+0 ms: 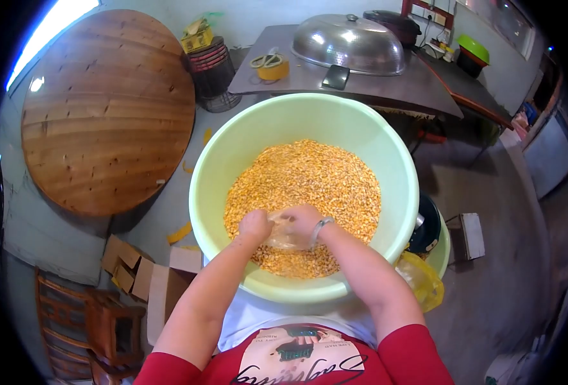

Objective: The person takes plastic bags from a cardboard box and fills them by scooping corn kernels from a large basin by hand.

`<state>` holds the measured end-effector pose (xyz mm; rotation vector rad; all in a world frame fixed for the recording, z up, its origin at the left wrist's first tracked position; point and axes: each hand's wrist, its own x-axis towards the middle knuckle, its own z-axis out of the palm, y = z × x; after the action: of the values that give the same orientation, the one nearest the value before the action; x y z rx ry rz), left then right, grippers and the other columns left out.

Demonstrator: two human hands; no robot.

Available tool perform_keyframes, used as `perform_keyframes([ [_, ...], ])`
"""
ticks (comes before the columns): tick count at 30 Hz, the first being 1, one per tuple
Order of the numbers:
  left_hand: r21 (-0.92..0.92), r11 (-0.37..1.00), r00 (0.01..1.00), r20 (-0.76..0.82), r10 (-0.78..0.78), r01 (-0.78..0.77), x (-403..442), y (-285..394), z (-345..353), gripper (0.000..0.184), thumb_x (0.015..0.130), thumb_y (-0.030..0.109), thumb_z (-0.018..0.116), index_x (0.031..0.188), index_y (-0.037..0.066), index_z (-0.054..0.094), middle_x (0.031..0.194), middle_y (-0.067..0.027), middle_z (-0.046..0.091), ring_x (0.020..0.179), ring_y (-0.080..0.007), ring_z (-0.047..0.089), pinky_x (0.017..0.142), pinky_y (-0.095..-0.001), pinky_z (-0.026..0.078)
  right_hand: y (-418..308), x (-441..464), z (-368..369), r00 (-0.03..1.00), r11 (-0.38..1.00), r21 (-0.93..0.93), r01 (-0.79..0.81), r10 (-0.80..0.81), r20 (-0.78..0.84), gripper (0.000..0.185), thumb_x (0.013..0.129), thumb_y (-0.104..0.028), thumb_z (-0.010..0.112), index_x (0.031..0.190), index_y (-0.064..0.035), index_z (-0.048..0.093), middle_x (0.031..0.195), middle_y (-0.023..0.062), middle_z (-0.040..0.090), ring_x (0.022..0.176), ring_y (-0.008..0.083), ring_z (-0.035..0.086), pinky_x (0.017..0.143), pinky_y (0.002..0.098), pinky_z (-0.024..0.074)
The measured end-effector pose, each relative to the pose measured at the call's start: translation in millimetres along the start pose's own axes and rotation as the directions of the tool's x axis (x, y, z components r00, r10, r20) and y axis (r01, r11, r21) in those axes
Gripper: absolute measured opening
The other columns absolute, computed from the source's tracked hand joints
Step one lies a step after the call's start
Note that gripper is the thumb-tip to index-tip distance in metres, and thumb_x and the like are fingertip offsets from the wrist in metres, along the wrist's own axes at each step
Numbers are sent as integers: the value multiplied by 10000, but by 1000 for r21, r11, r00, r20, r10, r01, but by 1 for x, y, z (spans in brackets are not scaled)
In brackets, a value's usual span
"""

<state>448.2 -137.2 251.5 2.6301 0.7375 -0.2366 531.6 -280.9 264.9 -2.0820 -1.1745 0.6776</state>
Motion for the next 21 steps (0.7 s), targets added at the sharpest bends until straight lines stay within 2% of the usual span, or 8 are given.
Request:
perform_keyframes([
  [2, 23, 1000, 1000, -20, 6, -5, 1, -1, 2, 319, 718, 313, 637, 892, 47, 618, 921, -153, 611, 897, -294, 582, 770, -386, 469, 23, 7, 8, 988, 990, 101, -97, 108, -108, 364, 718, 25, 499, 1026, -123, 623, 905, 103, 634, 853, 201, 597, 760, 282, 472],
  [5, 73, 997, 1000, -15, 27, -26, 2, 0, 7, 321, 734, 332, 620, 887, 51, 622, 905, -149, 619, 872, -293, 593, 753, -384, 476, 39, 7, 10, 984, 986, 11, -166, 167, -62, 382, 710, 74, 465, 1012, -98, 623, 922, 98, 631, 775, 176, 617, 715, 266, 488],
  [8, 79, 996, 999, 11, 40, -41, -6, 7, -7, 340, 765, 368, 577, 886, 54, 628, 898, -150, 625, 863, -294, 598, 744, -384, 480, 38, 16, -4, 973, 991, 107, -84, 105, -206, 345, 713, 77, 458, 981, -65, 624, 924, 91, 630, 679, 166, 623, 651, 266, 499],
  [10, 61, 998, 1000, 19, 17, -18, -10, 14, -10, 356, 791, 383, 540, 888, 53, 630, 905, -152, 626, 868, -294, 599, 741, -385, 481, 33, 18, -17, 837, 922, 385, -45, 245, -490, 334, 723, 4, 510, 1023, -100, 616, 799, 70, 651, 679, 205, 622, 646, 308, 500],
  [12, 44, 999, 1000, 14, -28, 28, -10, 17, -10, 370, 817, 387, 499, 891, 49, 632, 920, -154, 626, 877, -295, 599, 740, -387, 481, 46, 17, -32, 660, 884, 461, -73, 390, -643, 287, 726, -32, 513, 985, -79, 628, 822, 92, 649, 725, 230, 623, 678, 310, 495],
  [16, 27, 999, 999, 38, -25, 24, -9, 16, -10, 320, 835, 308, 463, 897, 43, 633, 932, -156, 627, 886, -292, 602, 740, -385, 482, 105, 6, -30, 687, 894, 42, -446, 372, -625, 320, 722, -49, 512, 1027, -76, 608, 913, 143, 626, 833, 286, 603, 754, 340, 481],
  [18, 20, 999, 999, 35, -41, 40, -11, 19, -14, 256, 819, 212, 461, 902, 49, 640, 932, -152, 632, 887, -277, 608, 745, -373, 482, 100, -7, -17, 737, 843, -75, -533, 419, -531, 356, 714, -21, 505, 1054, -78, 594, 987, 172, 600, 896, 297, 589, 796, 347, 472],
  [21, -10, 998, 997, 36, -61, 62, -8, 16, -13, 243, 801, 157, 446, 898, 50, 642, 937, -150, 632, 896, -275, 607, 747, -370, 482, 82, -7, -14, 848, 803, -293, -518, 439, -297, 379, 713, -51, 523, 1083, -102, 587, 1039, 173, 582, 982, 318, 546, 855, 357, 442],
])
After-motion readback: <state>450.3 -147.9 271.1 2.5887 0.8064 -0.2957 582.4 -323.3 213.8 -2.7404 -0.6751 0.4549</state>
